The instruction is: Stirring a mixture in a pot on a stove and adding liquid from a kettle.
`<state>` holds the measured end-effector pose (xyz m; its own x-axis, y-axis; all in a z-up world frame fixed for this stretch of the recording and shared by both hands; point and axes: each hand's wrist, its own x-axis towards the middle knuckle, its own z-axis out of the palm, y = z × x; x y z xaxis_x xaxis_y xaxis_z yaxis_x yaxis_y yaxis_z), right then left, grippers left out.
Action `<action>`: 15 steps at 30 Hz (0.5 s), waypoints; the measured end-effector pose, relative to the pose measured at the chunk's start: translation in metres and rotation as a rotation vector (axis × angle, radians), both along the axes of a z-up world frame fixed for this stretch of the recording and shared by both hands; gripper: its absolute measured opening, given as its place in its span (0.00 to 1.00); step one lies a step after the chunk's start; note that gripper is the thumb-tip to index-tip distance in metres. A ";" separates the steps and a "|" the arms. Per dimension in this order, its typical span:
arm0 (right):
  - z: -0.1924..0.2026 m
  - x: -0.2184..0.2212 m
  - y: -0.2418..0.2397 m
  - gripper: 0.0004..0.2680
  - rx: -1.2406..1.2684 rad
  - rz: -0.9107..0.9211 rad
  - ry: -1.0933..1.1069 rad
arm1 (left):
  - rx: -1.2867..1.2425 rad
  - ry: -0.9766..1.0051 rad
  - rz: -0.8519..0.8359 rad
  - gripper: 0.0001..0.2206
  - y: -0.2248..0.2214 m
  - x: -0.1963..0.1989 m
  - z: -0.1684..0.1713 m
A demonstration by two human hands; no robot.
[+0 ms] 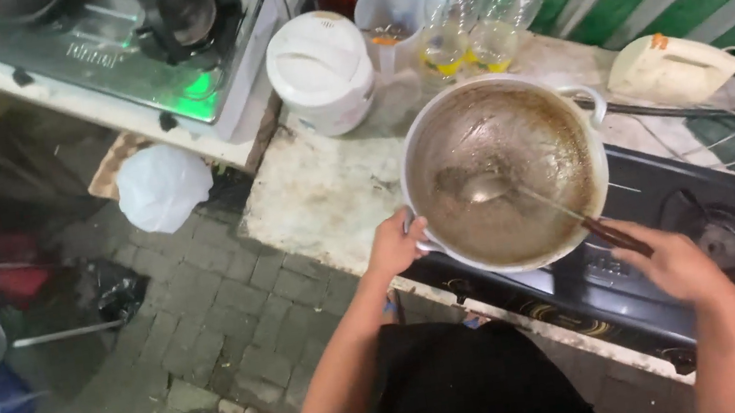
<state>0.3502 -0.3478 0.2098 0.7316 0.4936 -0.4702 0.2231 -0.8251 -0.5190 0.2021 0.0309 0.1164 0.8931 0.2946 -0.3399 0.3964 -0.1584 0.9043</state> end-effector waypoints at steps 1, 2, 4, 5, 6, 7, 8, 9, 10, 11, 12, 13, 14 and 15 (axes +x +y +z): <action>-0.004 -0.002 -0.008 0.18 -0.034 -0.119 -0.013 | -0.034 0.073 -0.005 0.19 0.005 0.000 0.012; -0.007 -0.005 -0.013 0.18 -0.067 -0.238 -0.026 | -0.068 0.146 -0.009 0.27 0.011 -0.002 0.024; -0.027 -0.020 -0.029 0.18 0.038 -0.260 -0.103 | 0.049 0.122 0.094 0.23 0.043 0.001 0.006; -0.039 -0.029 -0.033 0.19 0.143 -0.324 -0.181 | 0.169 0.094 0.158 0.24 0.065 0.002 0.000; -0.050 -0.033 -0.029 0.19 0.163 -0.300 -0.177 | 0.185 0.094 0.185 0.24 0.106 0.001 -0.019; -0.059 -0.044 -0.033 0.18 0.159 -0.400 -0.148 | 0.293 0.035 0.318 0.22 0.140 0.003 -0.041; -0.068 -0.053 -0.036 0.18 0.155 -0.500 -0.118 | 0.402 -0.025 0.450 0.20 0.176 0.006 -0.063; -0.069 -0.069 -0.025 0.18 0.159 -0.508 -0.126 | 0.403 -0.035 0.444 0.20 0.214 0.012 -0.064; -0.071 -0.083 -0.012 0.16 0.280 -0.686 -0.083 | 0.460 -0.083 0.608 0.19 0.255 0.019 -0.065; -0.073 -0.104 0.003 0.13 0.406 -0.871 -0.032 | 0.514 -0.130 0.764 0.22 0.296 0.026 -0.066; -0.103 -0.109 -0.015 0.13 0.409 -0.886 -0.039 | 0.512 -0.138 0.749 0.22 0.334 0.042 -0.073; -0.133 -0.120 -0.032 0.17 0.692 -0.805 0.117 | 0.533 -0.177 0.855 0.26 0.371 0.057 -0.082; -0.163 -0.132 -0.048 0.20 0.970 -0.706 0.273 | 0.553 -0.216 0.961 0.30 0.409 0.074 -0.090; -0.190 -0.133 -0.046 0.20 0.973 -0.724 0.256 | 0.543 -0.225 0.942 0.30 0.434 0.089 -0.082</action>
<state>0.2170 -0.3940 0.0197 0.9222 0.2385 -0.3043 -0.3216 0.0363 -0.9462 0.2911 0.4646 0.0344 0.2591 0.9485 0.1821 0.4023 -0.2774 0.8725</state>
